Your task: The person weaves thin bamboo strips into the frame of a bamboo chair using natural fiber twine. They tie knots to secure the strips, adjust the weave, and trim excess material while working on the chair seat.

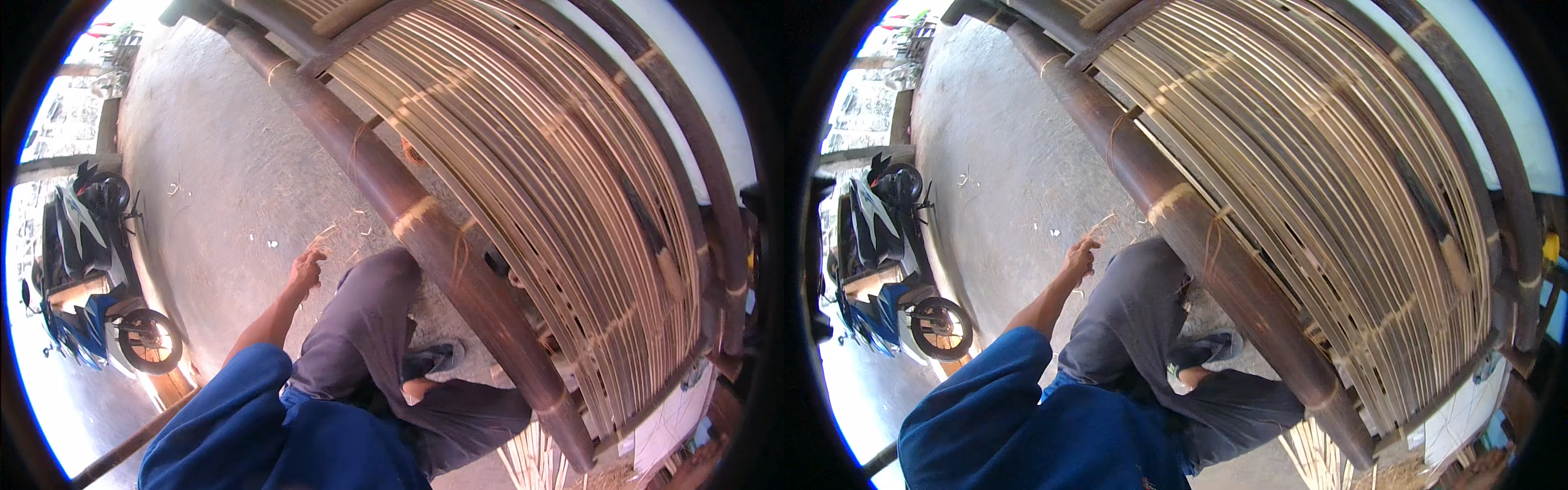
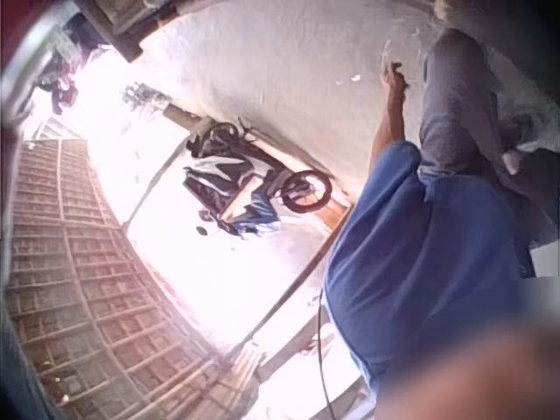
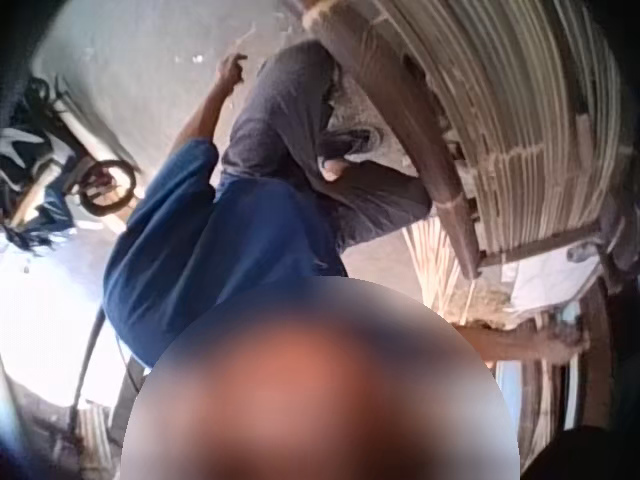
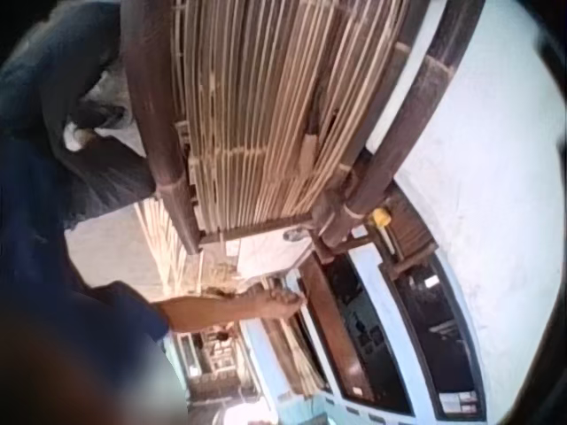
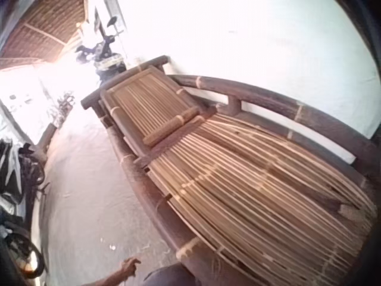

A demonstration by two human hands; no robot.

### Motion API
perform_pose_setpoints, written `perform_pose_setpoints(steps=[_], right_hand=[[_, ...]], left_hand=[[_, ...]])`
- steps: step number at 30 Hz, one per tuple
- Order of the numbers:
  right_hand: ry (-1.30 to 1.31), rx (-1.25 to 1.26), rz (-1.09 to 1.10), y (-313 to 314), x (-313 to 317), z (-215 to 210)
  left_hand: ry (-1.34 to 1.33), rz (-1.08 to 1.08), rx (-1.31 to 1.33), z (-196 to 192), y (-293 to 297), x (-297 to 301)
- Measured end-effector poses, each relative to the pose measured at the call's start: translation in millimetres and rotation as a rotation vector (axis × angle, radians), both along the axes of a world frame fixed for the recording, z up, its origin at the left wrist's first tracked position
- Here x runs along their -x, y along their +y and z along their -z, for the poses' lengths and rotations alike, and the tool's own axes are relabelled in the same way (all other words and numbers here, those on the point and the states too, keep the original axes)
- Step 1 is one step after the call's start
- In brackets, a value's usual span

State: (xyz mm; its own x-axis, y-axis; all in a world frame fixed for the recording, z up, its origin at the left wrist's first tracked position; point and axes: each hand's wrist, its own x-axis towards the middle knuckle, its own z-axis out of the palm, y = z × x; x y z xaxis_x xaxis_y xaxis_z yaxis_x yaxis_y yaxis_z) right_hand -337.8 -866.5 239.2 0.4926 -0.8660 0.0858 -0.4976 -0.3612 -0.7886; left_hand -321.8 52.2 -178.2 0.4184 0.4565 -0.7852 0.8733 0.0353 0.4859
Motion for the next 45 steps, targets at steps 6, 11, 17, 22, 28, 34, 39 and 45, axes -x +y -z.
perform_pose_setpoints(steps=[6,11,17,22,28,34,39,45], right_hand=[[0.163,0.011,-0.220,70,66,40],[0.369,-0.106,-0.439,177,168,72],[0.943,-0.210,-0.529,304,377,27],[1.638,-0.321,-0.335,359,576,-67],[1.827,-0.487,-0.048,452,698,-179],[1.666,-0.342,-0.118,536,720,-205],[0.988,-0.352,-0.291,587,553,-51],[-0.099,-0.996,-0.553,729,194,-42]], left_hand=[[0.055,0.061,-0.205,-71,-24,27],[0.042,0.070,-0.171,-149,-55,28],[-0.046,-0.011,-0.262,-233,-45,42],[-0.094,-0.158,-0.376,-301,54,79],[0.031,-0.049,-0.437,-368,181,97],[-0.103,0.262,-0.011,-420,194,77],[-0.186,0.242,0.368,-496,135,53],[-0.266,0.421,0.581,-578,70,62]])
